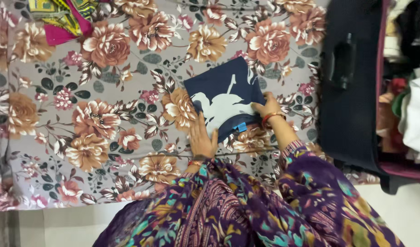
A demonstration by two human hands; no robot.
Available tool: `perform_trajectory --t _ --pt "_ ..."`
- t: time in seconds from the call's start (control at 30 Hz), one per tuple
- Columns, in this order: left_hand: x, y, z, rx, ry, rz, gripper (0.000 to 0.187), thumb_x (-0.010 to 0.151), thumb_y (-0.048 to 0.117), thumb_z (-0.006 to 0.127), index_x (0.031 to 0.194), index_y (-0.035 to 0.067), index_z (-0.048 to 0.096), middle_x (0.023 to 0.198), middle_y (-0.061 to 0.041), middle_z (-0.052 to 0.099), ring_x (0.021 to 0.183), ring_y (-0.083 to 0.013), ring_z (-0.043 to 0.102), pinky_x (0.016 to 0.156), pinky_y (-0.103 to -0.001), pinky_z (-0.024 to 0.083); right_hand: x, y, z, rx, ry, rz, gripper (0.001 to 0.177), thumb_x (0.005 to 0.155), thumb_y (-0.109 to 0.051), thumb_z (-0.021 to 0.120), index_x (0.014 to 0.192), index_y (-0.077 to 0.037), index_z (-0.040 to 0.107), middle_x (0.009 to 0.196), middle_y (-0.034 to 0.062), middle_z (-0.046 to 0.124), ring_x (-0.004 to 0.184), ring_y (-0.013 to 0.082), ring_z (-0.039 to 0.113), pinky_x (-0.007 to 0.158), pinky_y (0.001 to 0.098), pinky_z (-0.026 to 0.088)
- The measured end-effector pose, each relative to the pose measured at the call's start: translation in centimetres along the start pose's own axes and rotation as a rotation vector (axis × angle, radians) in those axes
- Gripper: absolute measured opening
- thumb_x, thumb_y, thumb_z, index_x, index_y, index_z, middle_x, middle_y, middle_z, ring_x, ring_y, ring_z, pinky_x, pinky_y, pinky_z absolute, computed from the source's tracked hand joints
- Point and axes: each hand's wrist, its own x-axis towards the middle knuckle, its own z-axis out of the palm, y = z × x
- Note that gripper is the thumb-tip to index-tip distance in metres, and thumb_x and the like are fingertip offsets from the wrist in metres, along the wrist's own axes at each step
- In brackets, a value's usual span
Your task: The person folds a dark blue t-shirt and places it into an open suitcase. They then fold a colorful patterned fabric and a red garment on the bed, placing each item into the suitcase after folding.
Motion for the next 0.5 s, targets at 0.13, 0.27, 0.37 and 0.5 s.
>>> perform_trajectory --t 0.13,0.27,0.37,0.5 --pt "3.5 1.3 1.6 -0.483 0.093 -0.535 0.089 0.082 0.028 0.069 0.157 0.0 0.029 0.133 -0.023 0.061 0.121 -0.0379 0.062 0.105 -0.043 0.046 1.2 0.6 0.9 0.199 -0.133 0.068 0.051 0.076 -0.032 0.084 0.116 -0.001 0.071 0.093 0.011 0.076 0.079 0.0191 0.071 0.073 0.033 0.056" --pt "4.9 -2.6 4.9 -0.515 0.089 -0.637 0.086 0.074 0.033 0.078 0.143 -0.006 0.045 0.132 -0.028 0.063 0.121 -0.0383 0.063 0.104 -0.041 0.048 1.2 0.7 0.9 0.346 -0.135 0.156 0.048 0.078 -0.025 0.082 0.118 -0.001 0.07 0.092 0.0093 0.075 0.075 0.017 0.068 0.07 0.0319 0.054" --pt "6.1 -7.1 7.6 -0.3 -0.277 -0.638 0.083 0.077 0.051 0.076 0.132 -0.01 0.06 0.133 -0.032 0.063 0.127 -0.0405 0.061 0.109 -0.041 0.046 0.6 -0.2 -0.2 0.503 -0.243 0.065 0.043 0.08 -0.02 0.079 0.119 -0.005 0.071 0.096 0.0018 0.076 0.078 0.0103 0.068 0.074 0.0263 0.053" --pt "6.8 -9.1 9.1 -0.302 -0.421 -0.603 0.095 0.072 0.062 0.077 0.128 -0.012 0.06 0.136 -0.033 0.058 0.13 -0.0394 0.057 0.111 -0.04 0.042 -1.0 -3.6 -1.3 0.671 -0.277 0.15 0.035 0.081 -0.016 0.077 0.115 -0.005 0.073 0.092 0.0021 0.073 0.072 0.0117 0.063 0.068 0.0285 0.051"
